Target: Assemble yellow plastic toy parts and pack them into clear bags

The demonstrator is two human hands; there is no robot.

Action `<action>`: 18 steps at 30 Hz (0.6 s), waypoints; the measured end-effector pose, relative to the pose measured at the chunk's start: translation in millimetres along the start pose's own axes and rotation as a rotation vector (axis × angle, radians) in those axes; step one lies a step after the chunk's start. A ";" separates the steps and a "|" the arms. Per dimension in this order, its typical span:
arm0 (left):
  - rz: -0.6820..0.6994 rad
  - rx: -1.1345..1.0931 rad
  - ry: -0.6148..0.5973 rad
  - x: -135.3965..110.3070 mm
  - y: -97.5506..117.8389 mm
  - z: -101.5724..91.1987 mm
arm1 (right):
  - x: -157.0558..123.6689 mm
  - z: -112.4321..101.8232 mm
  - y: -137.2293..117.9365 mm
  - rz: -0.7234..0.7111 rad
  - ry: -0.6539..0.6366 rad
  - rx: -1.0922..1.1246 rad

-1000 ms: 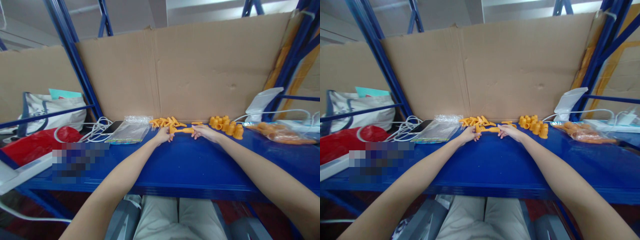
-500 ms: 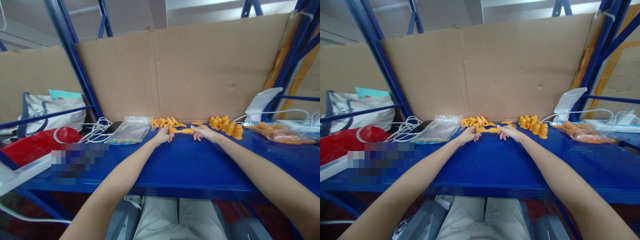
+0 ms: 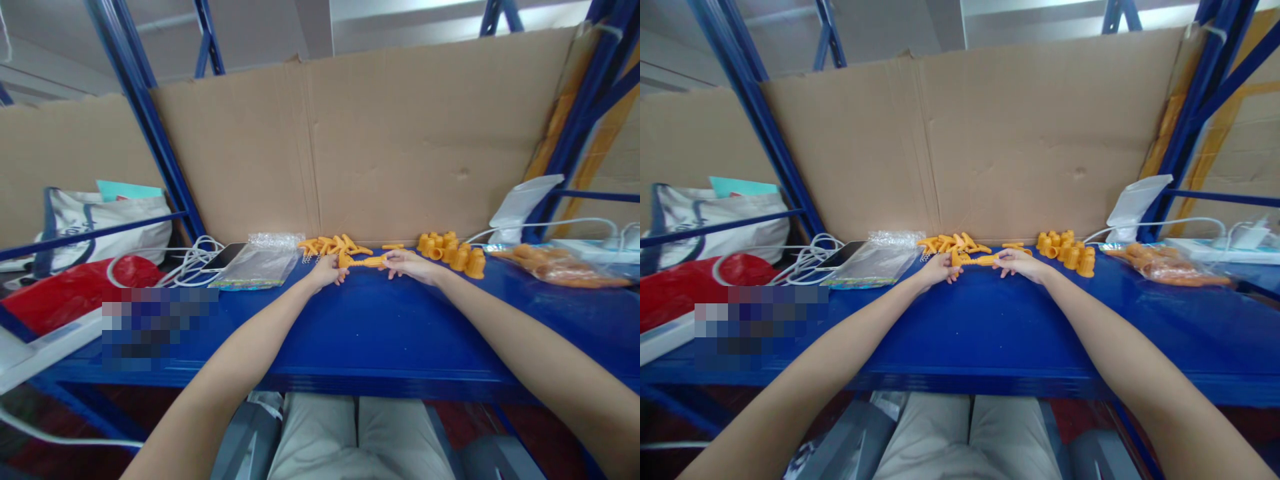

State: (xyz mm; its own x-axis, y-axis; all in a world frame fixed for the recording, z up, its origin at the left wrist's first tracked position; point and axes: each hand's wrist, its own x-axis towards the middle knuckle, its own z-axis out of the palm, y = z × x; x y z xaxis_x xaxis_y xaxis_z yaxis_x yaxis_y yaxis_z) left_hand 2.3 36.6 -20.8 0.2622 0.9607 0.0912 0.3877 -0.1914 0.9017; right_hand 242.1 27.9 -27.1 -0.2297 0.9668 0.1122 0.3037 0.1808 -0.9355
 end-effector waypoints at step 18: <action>0.043 -0.110 -0.047 3.8 -7.2 -1.9 | -1.9 2.1 -4.7 -0.002 -0.009 0.013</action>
State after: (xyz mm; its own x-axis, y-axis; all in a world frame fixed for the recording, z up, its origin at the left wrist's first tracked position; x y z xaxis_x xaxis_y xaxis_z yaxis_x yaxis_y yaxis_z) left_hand -1.2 42.0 -26.2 0.3188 0.9410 0.1132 0.2765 -0.2066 0.9386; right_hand 239.2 24.8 -23.7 -0.2383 0.9648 0.1113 0.2913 0.1803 -0.9395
